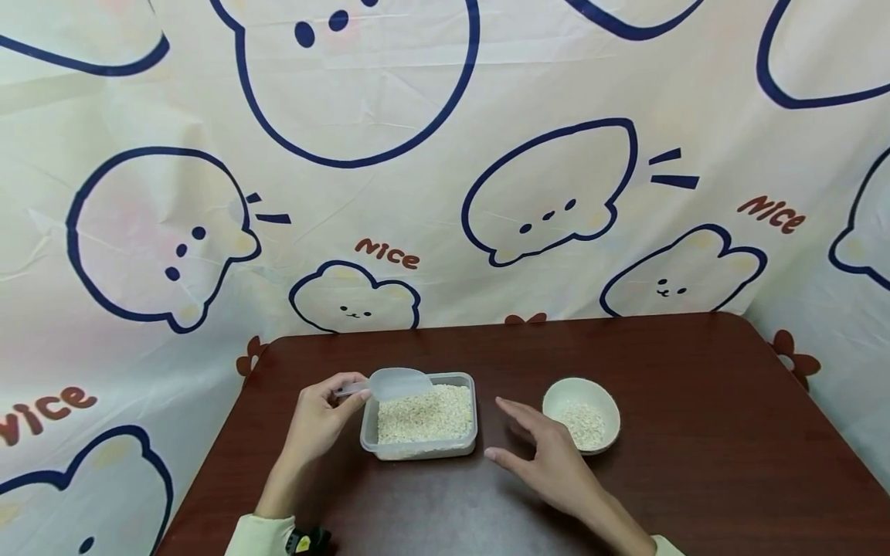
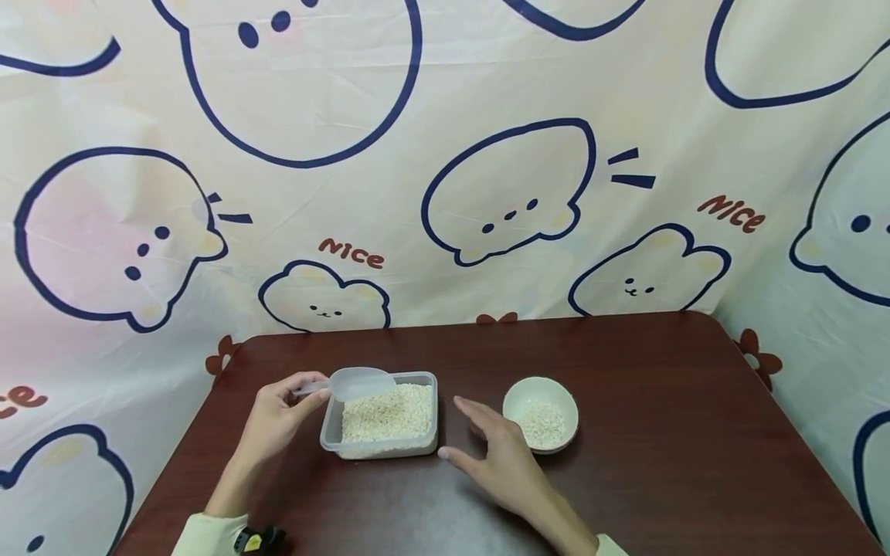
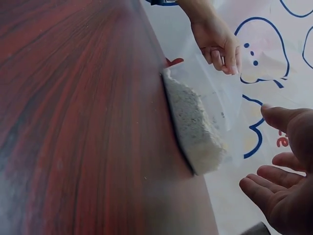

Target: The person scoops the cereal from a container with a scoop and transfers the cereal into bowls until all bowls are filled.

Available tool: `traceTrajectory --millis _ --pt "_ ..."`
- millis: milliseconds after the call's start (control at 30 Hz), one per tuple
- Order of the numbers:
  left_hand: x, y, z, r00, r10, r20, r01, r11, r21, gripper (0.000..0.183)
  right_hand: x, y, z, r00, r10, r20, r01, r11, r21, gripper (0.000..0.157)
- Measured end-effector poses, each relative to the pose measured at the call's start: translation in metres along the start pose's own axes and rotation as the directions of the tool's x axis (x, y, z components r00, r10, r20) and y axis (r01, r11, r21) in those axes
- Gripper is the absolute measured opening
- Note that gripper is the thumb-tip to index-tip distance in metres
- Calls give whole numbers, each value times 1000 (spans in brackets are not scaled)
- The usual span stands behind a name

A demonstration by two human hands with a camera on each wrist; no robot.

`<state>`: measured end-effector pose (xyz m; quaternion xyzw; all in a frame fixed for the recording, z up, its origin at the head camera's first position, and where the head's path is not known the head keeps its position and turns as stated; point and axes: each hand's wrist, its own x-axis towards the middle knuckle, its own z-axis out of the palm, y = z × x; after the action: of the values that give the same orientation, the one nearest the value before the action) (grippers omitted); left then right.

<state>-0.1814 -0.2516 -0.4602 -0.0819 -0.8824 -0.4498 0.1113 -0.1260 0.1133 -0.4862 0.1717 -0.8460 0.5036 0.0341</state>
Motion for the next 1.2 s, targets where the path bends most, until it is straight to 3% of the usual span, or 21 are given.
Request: traceTrajectory --millis 367,700,867,1200 --pt "-8 -7 -17 999 -24 31 23 999 49 13 13 10 21 993 78 90 -84 994 66 76" --pt "-9 -10 -23 998 17 53 -21 996 86 12 18 15 33 990 100 96 -108 991 78 79" --pt "-5 -7 -22 997 40 72 -47 994 98 11 20 16 36 994 76 81 -84 991 102 80" --pt "6 -6 -7 987 77 140 -95 987 127 14 23 18 41 990 96 100 -110 983 147 82"
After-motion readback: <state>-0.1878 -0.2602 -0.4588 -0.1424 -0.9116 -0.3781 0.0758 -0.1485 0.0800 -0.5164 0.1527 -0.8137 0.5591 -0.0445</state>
